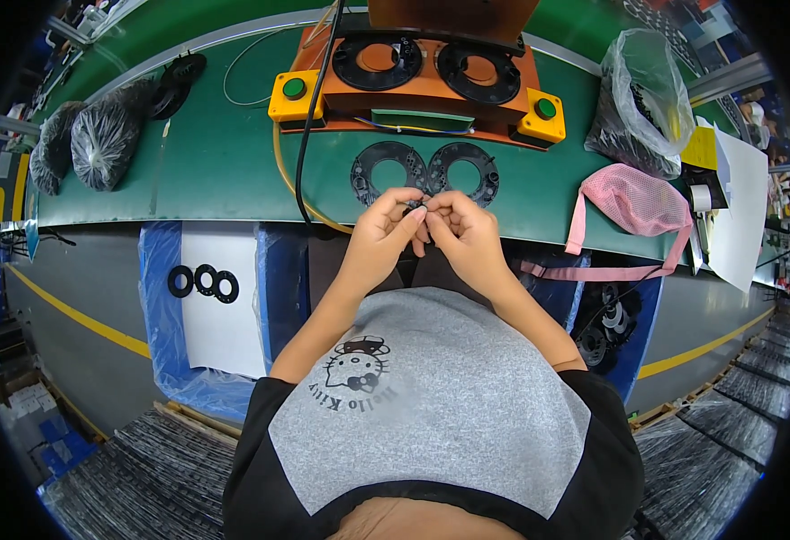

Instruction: The person assembles circular base components by attaching small parts from a bag onto the rings by hand, loads the assembled components into a press machine, operates the machine using push buttons, and places the finished parts into a storage bin.

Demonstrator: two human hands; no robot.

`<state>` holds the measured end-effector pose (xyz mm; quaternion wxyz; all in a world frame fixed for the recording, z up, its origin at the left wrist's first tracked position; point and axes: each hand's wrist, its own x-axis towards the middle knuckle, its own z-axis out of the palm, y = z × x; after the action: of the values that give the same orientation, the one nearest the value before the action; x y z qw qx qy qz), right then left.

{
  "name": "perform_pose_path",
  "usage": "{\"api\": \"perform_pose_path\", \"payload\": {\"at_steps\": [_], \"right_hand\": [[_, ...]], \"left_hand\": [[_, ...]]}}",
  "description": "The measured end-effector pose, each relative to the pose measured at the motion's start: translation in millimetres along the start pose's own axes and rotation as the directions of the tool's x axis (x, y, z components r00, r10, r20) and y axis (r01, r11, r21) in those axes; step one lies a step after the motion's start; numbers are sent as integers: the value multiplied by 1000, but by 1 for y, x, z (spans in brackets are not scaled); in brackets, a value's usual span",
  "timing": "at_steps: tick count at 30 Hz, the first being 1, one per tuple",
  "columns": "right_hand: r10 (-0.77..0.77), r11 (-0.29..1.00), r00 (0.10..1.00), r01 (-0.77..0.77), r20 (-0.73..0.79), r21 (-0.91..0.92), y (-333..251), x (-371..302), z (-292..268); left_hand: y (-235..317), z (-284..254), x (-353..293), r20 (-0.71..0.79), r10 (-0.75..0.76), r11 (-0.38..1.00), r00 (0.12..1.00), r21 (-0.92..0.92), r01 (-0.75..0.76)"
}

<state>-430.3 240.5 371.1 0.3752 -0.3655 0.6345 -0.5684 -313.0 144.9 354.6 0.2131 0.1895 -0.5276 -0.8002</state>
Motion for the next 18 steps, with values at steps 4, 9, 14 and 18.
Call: {"api": "perform_pose_path", "payload": {"at_steps": [4,9,14,18], "right_hand": [[8,999,996,-5,-87,42,9,4,0],[150,960,989,-147,4,237,6,10,-15],[28,942,999,-21,-18,335,5,15,-32],[-20,995,997,28,-77,95,-3,25,-56]], "left_hand": [[-10,2,-1,-109,111,939,988,338,-68],[2,0,3,52,532,620,845,656,-431],[-1,-6,1,-162,284,958,945,95,-271],[6,-20,-1,-154,45,999,987,3,-45]]}}
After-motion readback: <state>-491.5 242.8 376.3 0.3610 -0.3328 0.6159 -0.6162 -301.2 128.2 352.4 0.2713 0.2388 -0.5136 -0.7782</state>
